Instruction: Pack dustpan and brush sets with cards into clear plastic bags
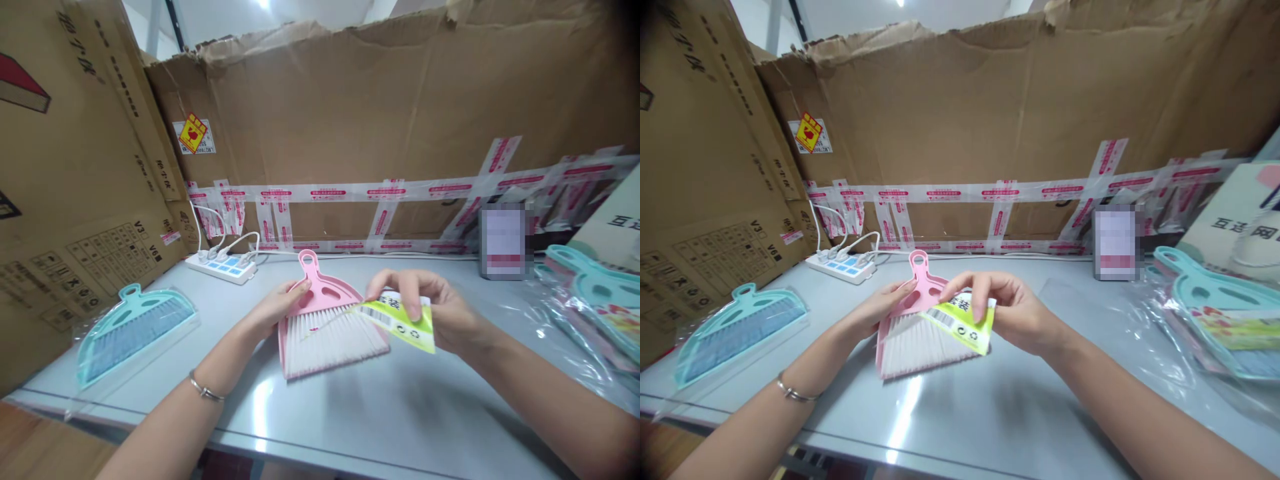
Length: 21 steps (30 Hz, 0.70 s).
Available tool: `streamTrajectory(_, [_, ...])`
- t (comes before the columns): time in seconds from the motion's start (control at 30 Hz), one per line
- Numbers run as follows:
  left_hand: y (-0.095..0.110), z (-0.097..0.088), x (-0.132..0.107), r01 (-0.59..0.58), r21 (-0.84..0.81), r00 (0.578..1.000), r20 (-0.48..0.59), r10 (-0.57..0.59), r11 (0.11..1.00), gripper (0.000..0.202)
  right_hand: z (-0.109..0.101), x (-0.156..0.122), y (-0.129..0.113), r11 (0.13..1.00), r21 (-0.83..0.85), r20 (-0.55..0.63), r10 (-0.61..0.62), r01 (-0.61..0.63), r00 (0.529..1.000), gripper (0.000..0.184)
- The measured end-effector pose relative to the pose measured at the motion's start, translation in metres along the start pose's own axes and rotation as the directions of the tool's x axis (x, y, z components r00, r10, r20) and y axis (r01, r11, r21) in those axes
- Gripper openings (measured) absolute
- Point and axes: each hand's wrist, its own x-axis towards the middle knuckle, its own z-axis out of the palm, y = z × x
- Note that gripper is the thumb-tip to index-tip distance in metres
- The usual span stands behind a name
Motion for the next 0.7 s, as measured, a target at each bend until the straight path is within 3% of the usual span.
streamTrajectory(0.1, [0.000, 0.000, -0.001, -0.006, -0.032, 1.000, 0.027, 0.007, 0.999, 0.050, -0.003, 0.002, 0.001, 0.999, 0.045, 0.032, 0.006, -0.008, 0.999, 0.046])
streamTrajectory(0.23, [0.000, 0.000, 0.000, -0.037, 0.001, 0.999, 0.015, 0.037, 0.999, 0.052, -0.002, 0.007, 0.007, 0.995, 0.090, 0.159, -0.057, 0.043, 0.986, 0.031])
streamTrajectory(0.37, [-0.001, -0.001, 0.001, -0.054, 0.024, 0.998, 0.019, 0.054, 0.998, 0.052, -0.004, 0.012, 0.016, 0.981, -0.192, 0.149, 0.035, -0.006, 0.988, 0.018])
streamTrajectory(0.5, [-0.003, -0.002, 0.002, -0.041, 0.020, 0.999, 0.019, 0.041, 0.999, 0.048, -0.009, 0.015, 0.018, 0.894, -0.447, 0.087, 0.074, -0.028, 0.993, 0.009])
streamTrajectory(0.7, [0.000, -0.001, -0.002, -0.076, 0.044, 0.992, 0.101, 0.072, 0.996, 0.045, -0.001, 0.012, 0.023, 0.851, -0.520, 0.204, 0.046, 0.069, 0.978, 0.007])
